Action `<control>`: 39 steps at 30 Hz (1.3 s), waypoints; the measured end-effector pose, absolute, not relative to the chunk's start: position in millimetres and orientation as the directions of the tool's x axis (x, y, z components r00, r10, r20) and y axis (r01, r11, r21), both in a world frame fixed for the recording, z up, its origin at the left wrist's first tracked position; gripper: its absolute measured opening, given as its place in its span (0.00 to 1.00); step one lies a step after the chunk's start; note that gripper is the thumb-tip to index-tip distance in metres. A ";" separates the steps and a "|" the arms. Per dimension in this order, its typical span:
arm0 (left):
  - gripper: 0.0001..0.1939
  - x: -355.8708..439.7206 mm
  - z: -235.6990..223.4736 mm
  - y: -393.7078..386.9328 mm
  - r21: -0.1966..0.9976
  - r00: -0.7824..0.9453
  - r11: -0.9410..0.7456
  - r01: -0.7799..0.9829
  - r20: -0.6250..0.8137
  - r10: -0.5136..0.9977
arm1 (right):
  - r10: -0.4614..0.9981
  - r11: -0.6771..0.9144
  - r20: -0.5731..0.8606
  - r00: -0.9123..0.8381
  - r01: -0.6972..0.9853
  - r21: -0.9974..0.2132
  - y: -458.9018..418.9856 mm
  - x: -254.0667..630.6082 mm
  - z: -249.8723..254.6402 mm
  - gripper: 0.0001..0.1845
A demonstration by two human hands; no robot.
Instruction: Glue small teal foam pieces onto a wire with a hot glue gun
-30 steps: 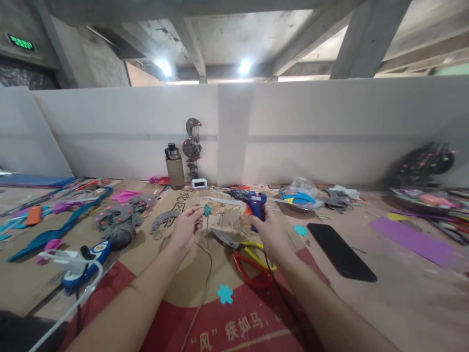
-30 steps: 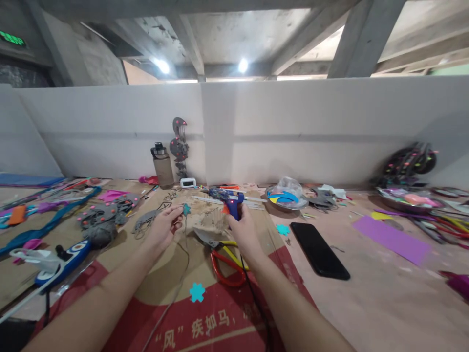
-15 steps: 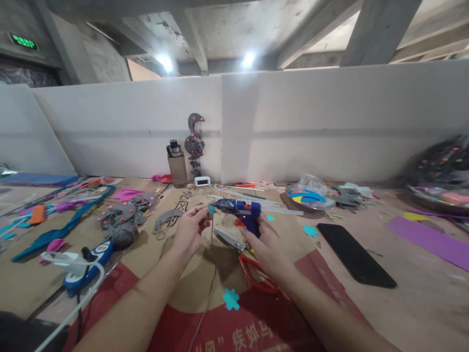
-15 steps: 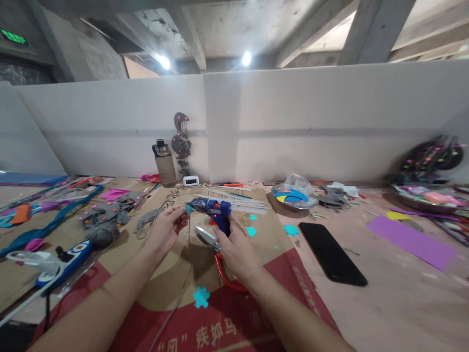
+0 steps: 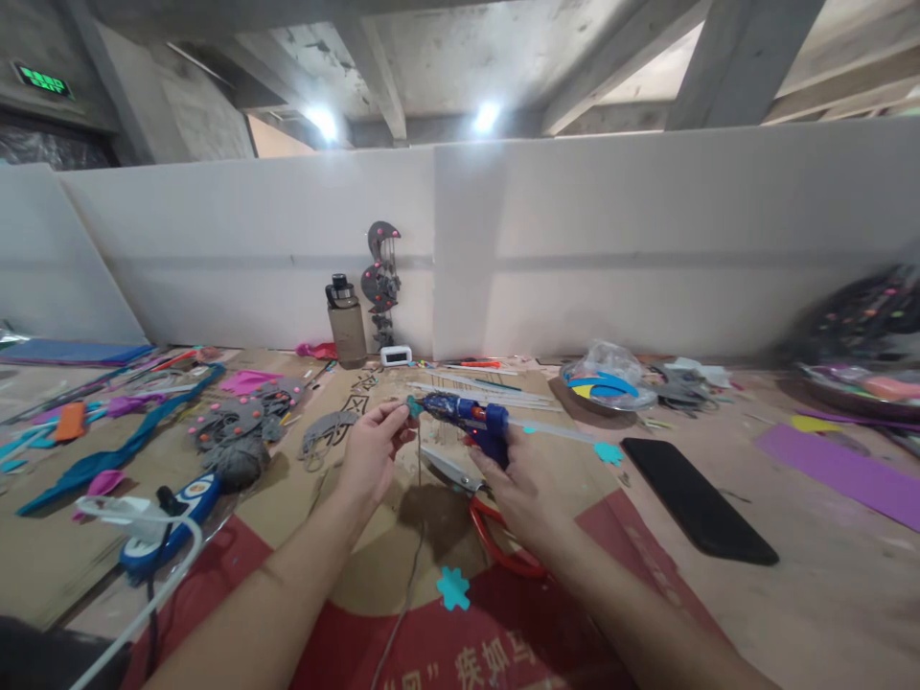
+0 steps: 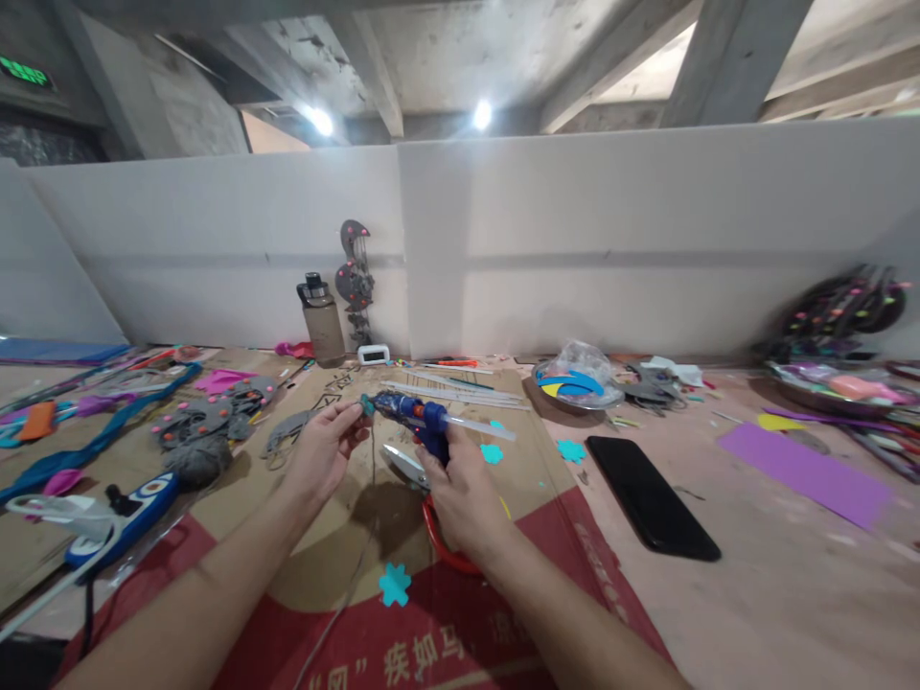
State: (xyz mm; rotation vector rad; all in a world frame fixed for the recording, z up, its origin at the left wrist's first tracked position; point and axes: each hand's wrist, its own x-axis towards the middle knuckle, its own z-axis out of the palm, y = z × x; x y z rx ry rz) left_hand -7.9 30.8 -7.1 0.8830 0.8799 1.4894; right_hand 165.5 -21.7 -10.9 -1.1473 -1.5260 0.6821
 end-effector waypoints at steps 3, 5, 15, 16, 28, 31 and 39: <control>0.12 -7.7 -7.3 30.2 0.901 -0.083 -0.087 -0.425 0.057 0.995 | 0.917 0.364 0.396 0.039 0.321 -0.874 -19.6 164.6 -16.2 0.18; 0.12 -7.7 -8.1 30.5 0.904 -0.081 -0.093 -0.418 0.065 0.995 | 0.922 0.346 0.383 0.051 0.334 -0.877 -18.9 164.0 -20.0 0.19; 0.09 -5.3 -9.7 30.8 0.912 -0.100 -0.190 -0.363 0.164 0.981 | 0.920 0.347 0.389 0.041 0.377 -0.859 -20.5 163.6 -21.4 0.18; 0.09 -5.2 -9.4 30.5 0.912 -0.101 -0.197 -0.358 0.172 0.980 | 0.919 0.346 0.391 0.046 0.380 -0.858 -20.3 163.4 -21.8 0.19; 0.09 -4.8 -9.6 31.0 0.909 -0.119 -0.190 -0.372 0.157 0.980 | 0.917 0.343 0.398 0.037 0.440 -0.830 -20.3 165.1 -22.7 0.17; 0.08 -4.9 -10.1 30.5 0.907 -0.122 -0.196 -0.374 0.161 0.979 | 0.915 0.337 0.400 0.047 0.453 -0.826 -20.4 164.9 -21.4 0.17; 0.08 -5.3 -10.1 30.0 0.905 -0.109 -0.195 -0.379 0.166 0.980 | 0.914 0.341 0.403 0.044 0.454 -0.823 -21.5 164.5 -19.4 0.18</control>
